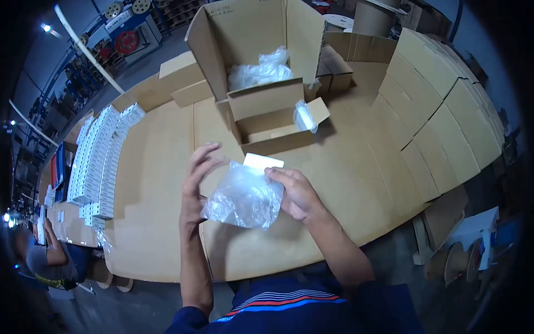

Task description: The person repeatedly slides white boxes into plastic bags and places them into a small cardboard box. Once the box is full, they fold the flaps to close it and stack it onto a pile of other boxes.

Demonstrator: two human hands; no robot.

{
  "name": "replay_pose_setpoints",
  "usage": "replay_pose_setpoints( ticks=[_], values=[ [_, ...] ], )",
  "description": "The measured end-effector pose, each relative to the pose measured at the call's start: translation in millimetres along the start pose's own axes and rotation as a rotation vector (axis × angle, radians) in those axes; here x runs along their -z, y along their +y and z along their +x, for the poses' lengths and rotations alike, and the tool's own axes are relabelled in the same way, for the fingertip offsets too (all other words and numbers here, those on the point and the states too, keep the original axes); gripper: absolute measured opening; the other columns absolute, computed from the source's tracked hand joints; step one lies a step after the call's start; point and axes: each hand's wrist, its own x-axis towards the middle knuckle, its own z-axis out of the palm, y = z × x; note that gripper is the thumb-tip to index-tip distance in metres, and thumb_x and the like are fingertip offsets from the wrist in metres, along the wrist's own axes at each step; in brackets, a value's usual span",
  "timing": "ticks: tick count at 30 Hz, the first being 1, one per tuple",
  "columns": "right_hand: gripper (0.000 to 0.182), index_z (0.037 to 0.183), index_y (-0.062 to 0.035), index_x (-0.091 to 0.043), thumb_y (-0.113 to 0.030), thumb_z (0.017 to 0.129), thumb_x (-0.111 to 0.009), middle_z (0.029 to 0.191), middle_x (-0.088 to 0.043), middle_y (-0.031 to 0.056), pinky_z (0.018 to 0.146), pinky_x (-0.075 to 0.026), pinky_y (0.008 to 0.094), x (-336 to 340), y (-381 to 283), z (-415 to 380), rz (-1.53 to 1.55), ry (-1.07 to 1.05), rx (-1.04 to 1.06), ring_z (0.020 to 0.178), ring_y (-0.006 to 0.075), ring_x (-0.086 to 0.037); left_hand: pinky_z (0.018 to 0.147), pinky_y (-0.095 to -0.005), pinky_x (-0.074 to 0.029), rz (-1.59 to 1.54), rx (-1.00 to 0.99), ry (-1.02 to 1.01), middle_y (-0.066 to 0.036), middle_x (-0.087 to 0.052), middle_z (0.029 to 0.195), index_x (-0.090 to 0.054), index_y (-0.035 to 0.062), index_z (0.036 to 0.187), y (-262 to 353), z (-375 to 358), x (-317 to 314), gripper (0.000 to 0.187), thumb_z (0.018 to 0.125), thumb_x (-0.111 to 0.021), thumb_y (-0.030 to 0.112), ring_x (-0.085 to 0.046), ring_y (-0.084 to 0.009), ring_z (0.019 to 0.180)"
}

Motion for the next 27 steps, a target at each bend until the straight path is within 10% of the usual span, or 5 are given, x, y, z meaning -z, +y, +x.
replay_pose_setpoints(
  ticks=[2, 6, 11, 19, 27],
  values=[
    [0.023, 0.110, 0.0027, -0.067, -0.019, 0.106, -0.059, 0.105, -0.071, 0.0098, 0.086, -0.059, 0.0352, 0, 17, -12, -0.027, 0.020, -0.090, 0.095, 0.0184, -0.071, 0.094, -0.0413, -0.051, -0.007, -0.074, -0.076, -0.014, -0.071, 0.117, -0.074, 0.0036, 0.097, 8, -5, -7, 0.032, 0.071, -0.089, 0.015, -0.064, -0.0286, 0.120],
    [0.037, 0.123, 0.0059, -0.063, -0.027, 0.108, -0.057, 0.112, -0.070, 0.0140, 0.086, -0.060, 0.0402, 14, 30, -26, -0.071, 0.009, -0.066, 0.101, 0.0218, -0.070, 0.070, -0.0290, -0.052, -0.242, 0.386, 0.020, -0.007, -0.070, 0.085, -0.069, -0.0004, 0.097, 0, -57, -37, 0.015, 0.090, -0.078, 0.010, -0.064, -0.0158, 0.074],
    [0.056, 0.137, 0.0063, -0.057, -0.032, 0.099, -0.073, 0.124, -0.064, 0.0144, 0.090, -0.058, 0.0380, 32, 41, -39, -0.417, -0.082, 0.361, 0.112, 0.0192, -0.064, 0.068, -0.0252, -0.048, -0.422, 0.702, 0.246, -0.001, -0.068, 0.087, -0.068, -0.0021, 0.105, 23, -75, -64, 0.016, 0.101, -0.069, 0.013, -0.058, -0.0067, 0.076],
    [0.033, 0.093, 0.0019, -0.074, -0.029, 0.103, -0.069, 0.088, -0.053, 0.0019, 0.064, -0.036, 0.0273, 26, 64, -20, -0.616, 0.303, 0.601, 0.077, 0.0093, -0.041, 0.061, -0.0231, -0.040, -0.643, 0.930, 0.440, 0.007, -0.052, 0.077, -0.061, 0.0053, 0.094, 38, -83, -90, 0.014, 0.100, -0.070, 0.013, -0.043, -0.0035, 0.065],
    [0.032, 0.092, 0.0030, -0.073, -0.027, 0.101, -0.069, 0.090, -0.057, 0.0116, 0.070, -0.044, 0.0329, 15, 52, -36, -0.997, 0.466, 0.636, 0.080, 0.0209, -0.051, 0.079, -0.0309, -0.046, 0.254, 0.442, 0.499, -0.007, -0.052, 0.104, -0.059, 0.0060, 0.108, 43, -88, -71, 0.044, 0.076, -0.089, 0.001, -0.053, -0.0182, 0.091]
  ],
)
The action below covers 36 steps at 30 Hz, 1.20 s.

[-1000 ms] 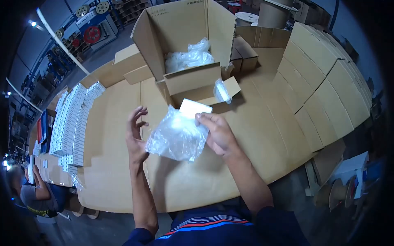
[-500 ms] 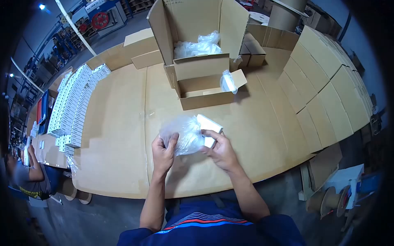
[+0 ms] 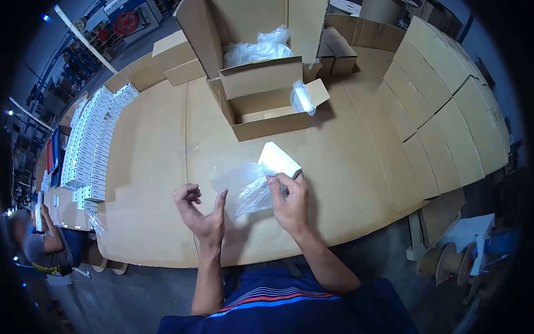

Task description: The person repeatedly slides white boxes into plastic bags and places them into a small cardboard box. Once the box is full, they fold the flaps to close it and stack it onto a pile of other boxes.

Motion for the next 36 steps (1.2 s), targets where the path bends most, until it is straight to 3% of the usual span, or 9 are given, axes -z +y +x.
replay_pose_setpoints(
  ticks=[2, 3, 6, 7, 10, 17, 21, 31, 36],
  values=[
    [0.029, 0.094, 0.0034, -0.072, -0.025, 0.099, -0.070, 0.094, -0.060, 0.0152, 0.074, -0.046, 0.0359, -1, 0, -1, -0.038, 0.020, 0.045, 0.084, 0.0263, -0.055, 0.086, -0.0339, -0.048, 0.210, -0.326, -0.043, -0.009, -0.056, 0.109, -0.063, 0.0059, 0.114, 17, 13, 4, 0.047, 0.075, -0.089, 0.000, -0.058, -0.0241, 0.098],
    [0.028, 0.094, 0.0037, -0.072, -0.023, 0.099, -0.071, 0.096, -0.061, 0.0167, 0.077, -0.047, 0.0375, -1, 1, -1, -0.040, 0.031, 0.077, 0.086, 0.0289, -0.057, 0.096, -0.0397, -0.048, 0.220, -0.307, -0.133, -0.011, -0.063, 0.115, -0.066, 0.0075, 0.122, 23, 14, 5, 0.052, 0.075, -0.088, 0.003, -0.060, -0.0306, 0.108],
    [0.025, 0.095, 0.0051, -0.071, -0.020, 0.097, -0.072, 0.100, -0.063, 0.0196, 0.082, -0.048, 0.0410, 1, -9, -1, -0.068, 0.035, 0.110, 0.091, 0.0337, -0.060, 0.095, -0.0426, -0.047, 0.382, -0.407, -0.231, -0.010, -0.065, 0.117, -0.067, 0.0080, 0.124, 43, 31, -5, 0.049, 0.078, -0.086, 0.006, -0.061, -0.0311, 0.106],
    [0.024, 0.095, 0.0055, -0.071, -0.019, 0.097, -0.072, 0.102, -0.064, 0.0204, 0.084, -0.048, 0.0420, 1, -12, -1, -0.079, 0.032, 0.110, 0.093, 0.0348, -0.060, 0.093, -0.0417, -0.044, 0.391, -0.356, -0.250, -0.007, -0.064, 0.115, -0.068, 0.0098, 0.121, 41, 31, -9, 0.043, 0.082, -0.083, 0.018, -0.060, -0.0285, 0.111],
    [0.025, 0.096, 0.0062, -0.071, -0.018, 0.097, -0.072, 0.103, -0.064, 0.0206, 0.085, -0.049, 0.0417, 4, -9, 0, -0.067, 0.010, 0.084, 0.095, 0.0343, -0.061, 0.093, -0.0426, -0.047, 0.336, -0.293, -0.314, -0.010, -0.067, 0.110, -0.066, 0.0070, 0.119, 36, 36, -14, 0.043, 0.081, -0.085, 0.010, -0.063, -0.0303, 0.105],
    [0.040, 0.085, 0.0068, -0.069, -0.028, 0.103, -0.065, 0.090, -0.063, 0.0194, 0.077, -0.047, 0.0404, 9, 2, 2, -0.030, 0.011, -0.042, 0.086, 0.0296, -0.059, 0.077, -0.0362, -0.052, 0.124, -0.167, -0.439, -0.010, -0.070, 0.087, -0.065, 0.0005, 0.100, 21, 30, -18, 0.015, 0.090, -0.076, 0.004, -0.069, -0.0245, 0.080],
    [0.047, 0.082, 0.0076, -0.069, -0.032, 0.106, -0.061, 0.086, -0.061, 0.0171, 0.075, -0.047, 0.0389, 10, 23, 5, 0.083, 0.019, -0.135, 0.082, 0.0259, -0.058, 0.073, -0.0309, -0.052, -0.128, 0.197, -0.536, -0.011, -0.070, 0.080, -0.063, -0.0031, 0.095, 20, 32, -15, 0.012, 0.095, -0.072, 0.006, -0.067, -0.0146, 0.076],
    [0.041, 0.099, 0.0087, -0.070, -0.032, 0.102, -0.066, 0.124, -0.060, 0.0235, 0.090, -0.050, 0.0425, 6, 5, 9, -0.055, 0.016, 0.256, 0.105, 0.0347, -0.063, 0.072, -0.0316, -0.056, -0.033, 0.075, -0.812, -0.014, -0.075, 0.079, -0.071, -0.0028, 0.094, 10, 52, -22, 0.018, 0.093, -0.076, 0.014, -0.076, -0.0206, 0.076],
    [0.035, 0.103, 0.0041, -0.070, -0.029, 0.092, -0.079, 0.115, -0.061, 0.0216, 0.092, -0.049, 0.0439, 16, 18, 3, -0.150, -0.110, 0.184, 0.107, 0.0366, -0.060, 0.067, -0.0317, -0.052, -0.082, 0.144, -0.679, -0.014, -0.070, 0.072, -0.070, -0.0039, 0.085, 14, 54, -33, 0.024, 0.099, -0.068, 0.016, -0.068, -0.0143, 0.069]
  ],
)
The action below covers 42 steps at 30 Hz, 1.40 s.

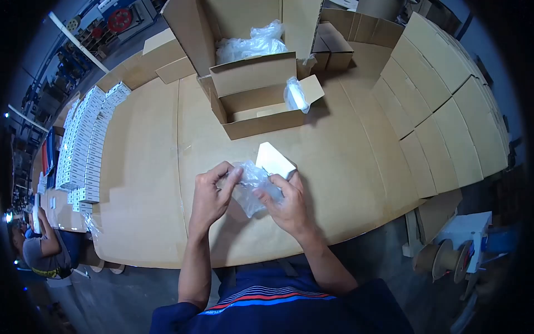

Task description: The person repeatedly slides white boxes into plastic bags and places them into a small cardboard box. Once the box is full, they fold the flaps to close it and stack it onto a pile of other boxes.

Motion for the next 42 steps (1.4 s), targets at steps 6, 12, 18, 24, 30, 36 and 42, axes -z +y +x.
replay_pose_setpoints(
  ticks=[6, 12, 18, 24, 30, 36, 42],
  values=[
    [0.023, 0.095, -0.0001, -0.073, -0.021, 0.089, -0.082, 0.109, -0.063, 0.0191, 0.085, -0.051, 0.0404, 8, 6, -2, 0.014, -0.027, -0.116, 0.100, 0.0347, -0.063, 0.068, -0.0288, -0.046, -0.380, 0.148, 0.105, -0.008, -0.070, 0.073, -0.064, 0.0002, 0.071, -31, 7, -11, 0.054, 0.111, -0.052, 0.035, -0.059, -0.0140, 0.068],
    [0.028, 0.097, 0.0037, -0.073, -0.023, 0.093, -0.080, 0.108, -0.062, 0.0154, 0.080, -0.050, 0.0332, -3, 24, -9, 0.238, 0.101, -0.173, 0.094, 0.0238, -0.061, 0.107, -0.0384, -0.041, -0.871, 0.067, 0.518, -0.015, -0.056, 0.138, -0.061, 0.0082, 0.120, -60, -8, -30, 0.045, 0.108, -0.051, 0.051, -0.057, -0.0221, 0.116],
    [0.030, 0.101, 0.0056, -0.072, -0.024, 0.097, -0.076, 0.108, -0.055, 0.0079, 0.075, -0.049, 0.0283, -12, 26, -8, 0.369, 0.156, -0.183, 0.094, 0.0146, -0.056, 0.106, -0.0376, -0.048, -1.009, 0.257, 0.039, -0.016, -0.054, 0.142, -0.046, 0.0020, 0.141, -59, -51, -53, 0.068, 0.087, -0.085, 0.014, -0.057, -0.0223, 0.127],
    [0.020, 0.111, 0.0027, -0.071, -0.014, 0.101, -0.068, 0.111, -0.059, 0.0101, 0.086, -0.050, 0.0277, -8, 22, -11, 0.369, 0.055, -0.183, 0.100, 0.0169, -0.059, 0.093, -0.0329, -0.056, -0.656, 0.228, 0.118, -0.010, -0.071, 0.110, -0.060, -0.0012, 0.121, -44, -45, -50, 0.052, 0.080, -0.089, 0.007, -0.069, -0.0185, 0.102],
    [0.043, 0.140, -0.0018, -0.052, 0.005, 0.098, -0.059, 0.126, -0.053, 0.0124, 0.102, -0.048, 0.0348, 44, -3, 46, 0.458, 0.049, 0.062, 0.118, 0.0200, -0.057, 0.089, -0.0317, -0.056, -0.402, 0.163, 0.133, -0.010, -0.067, 0.108, -0.057, -0.0001, 0.115, -49, -56, -36, 0.051, 0.077, -0.090, 0.005, -0.067, -0.0163, 0.099],
    [0.052, 0.129, -0.0032, -0.040, 0.010, 0.090, -0.072, 0.122, -0.049, 0.0102, 0.099, -0.053, 0.0319, 33, -47, 81, 0.629, -0.004, 0.260, 0.117, 0.0171, -0.058, 0.075, -0.0279, -0.056, -0.347, 0.093, 0.138, -0.008, -0.068, 0.098, -0.057, 0.0002, 0.116, -51, -57, -41, 0.049, 0.079, -0.089, 0.004, -0.067, -0.0139, 0.085],
    [0.040, 0.119, -0.0035, -0.044, 0.002, 0.093, -0.073, 0.112, -0.055, 0.0099, 0.082, -0.058, 0.0251, 3, -58, 84, 0.688, -0.183, 0.213, 0.104, 0.0128, -0.065, 0.081, -0.0322, -0.058, -0.451, 0.228, 0.137, -0.011, -0.074, 0.098, -0.063, -0.0027, 0.116, -47, -60, -37, 0.048, 0.078, -0.090, 0.009, -0.072, -0.0183, 0.088]
  ],
)
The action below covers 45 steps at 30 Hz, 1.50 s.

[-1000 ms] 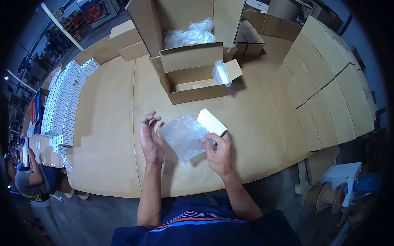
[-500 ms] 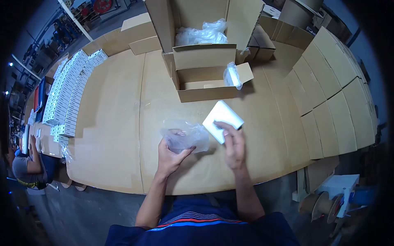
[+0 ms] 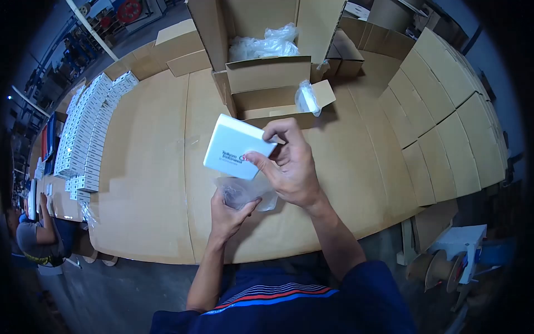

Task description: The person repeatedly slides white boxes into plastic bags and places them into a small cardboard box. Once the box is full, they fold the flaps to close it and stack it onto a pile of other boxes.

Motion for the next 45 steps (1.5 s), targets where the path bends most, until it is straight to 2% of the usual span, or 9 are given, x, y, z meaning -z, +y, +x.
replay_pose_setpoints(
  ticks=[7, 11, 14, 17, 20, 23, 29, 40, 45],
  values=[
    [0.026, 0.110, -0.0059, -0.054, -0.011, 0.095, -0.075, 0.096, -0.060, 0.0040, 0.066, -0.047, 0.0259, 27, 7, 2, -0.227, -0.132, -0.113, 0.082, 0.0089, -0.058, 0.057, -0.0253, -0.054, -0.040, -0.032, -0.007, -0.008, -0.071, 0.093, -0.058, -0.0024, 0.118, -3, 2, 4, 0.049, 0.080, -0.088, 0.004, -0.066, -0.0112, 0.069],
    [0.021, 0.105, -0.0050, -0.055, -0.008, 0.096, -0.073, 0.092, -0.058, 0.0018, 0.070, -0.047, 0.0255, 28, -6, 14, -0.380, -0.273, -0.069, 0.080, 0.0080, -0.056, 0.093, -0.0335, -0.055, -0.123, 0.030, -0.028, -0.012, -0.071, 0.113, -0.060, -0.0014, 0.124, 0, 0, -1, 0.057, 0.076, -0.090, 0.006, -0.068, -0.0186, 0.104],
    [0.018, 0.101, -0.0027, -0.058, -0.010, 0.095, -0.073, 0.088, -0.061, 0.0042, 0.074, -0.048, 0.0294, 24, -7, 18, -0.455, -0.301, -0.077, 0.080, 0.0123, -0.058, 0.097, -0.0329, -0.053, -0.192, 0.013, -0.047, -0.012, -0.069, 0.117, -0.058, -0.0008, 0.128, 1, 2, -4, 0.065, 0.073, -0.091, 0.004, -0.067, -0.0189, 0.109],
    [0.018, 0.101, 0.0006, -0.060, -0.012, 0.095, -0.071, 0.089, -0.065, 0.0097, 0.086, -0.053, 0.0348, 23, -4, 18, -0.479, -0.305, -0.165, 0.086, 0.0196, -0.064, 0.098, -0.0333, -0.053, -0.238, -0.118, -0.079, -0.011, -0.066, 0.123, -0.053, -0.0002, 0.133, -3, 1, -3, 0.054, 0.089, -0.081, 0.011, -0.065, -0.0179, 0.113],
    [0.019, 0.101, 0.0002, -0.060, -0.013, 0.095, -0.072, 0.091, -0.066, 0.0101, 0.085, -0.053, 0.0354, 25, 6, 16, -0.521, -0.310, -0.173, 0.088, 0.0201, -0.065, 0.095, -0.0343, -0.056, -0.753, 0.112, -0.045, -0.009, -0.064, 0.126, -0.047, 0.0029, 0.144, -16, 0, -5, 0.048, 0.106, -0.061, 0.028, -0.065, -0.0182, 0.114],
    [0.016, 0.103, -0.0002, -0.058, -0.011, 0.098, -0.069, 0.090, -0.064, 0.0067, 0.089, -0.053, 0.0315, 23, 10, 17, -0.540, -0.379, -0.245, 0.090, 0.0134, -0.063, 0.093, -0.0367, -0.059, -0.767, 0.207, 0.029, -0.010, -0.064, 0.127, -0.046, 0.0037, 0.145, -12, 0, -11, 0.045, 0.113, -0.042, 0.035, -0.067, -0.0200, 0.111],
    [0.033, 0.123, 0.0001, -0.051, -0.006, 0.097, -0.071, 0.115, -0.067, 0.0123, 0.093, -0.056, 0.0308, 34, 40, -17, 0.022, -0.101, -0.546, 0.104, 0.0150, -0.067, 0.088, -0.0383, -0.062, -0.887, 0.244, 0.182, -0.013, -0.065, 0.125, -0.048, 0.0027, 0.142, -19, 1, -16, 0.043, 0.113, -0.044, 0.034, -0.070, -0.0233, 0.108],
    [0.013, 0.110, 0.0039, -0.067, 0.000, 0.098, -0.069, 0.103, -0.072, 0.0077, 0.088, -0.055, 0.0232, 25, 72, -65, 0.141, 0.140, -0.571, 0.096, 0.0097, -0.067, 0.092, -0.0318, -0.055, -0.405, 0.062, 0.248, -0.009, -0.071, 0.115, -0.064, -0.0034, 0.127, -40, 19, 5, 0.043, 0.114, -0.044, 0.033, -0.066, -0.0140, 0.104],
    [0.010, 0.110, 0.0024, -0.066, -0.003, 0.101, -0.066, 0.114, -0.072, 0.0112, 0.093, -0.052, 0.0246, 22, 83, -67, 0.199, 0.141, -0.495, 0.103, 0.0107, -0.066, 0.102, -0.0347, -0.051, -0.256, -0.040, 0.264, -0.015, -0.068, 0.128, -0.057, -0.0049, 0.142, -25, 25, 4, 0.050, 0.114, -0.043, 0.034, -0.064, -0.0181, 0.115]
  ],
)
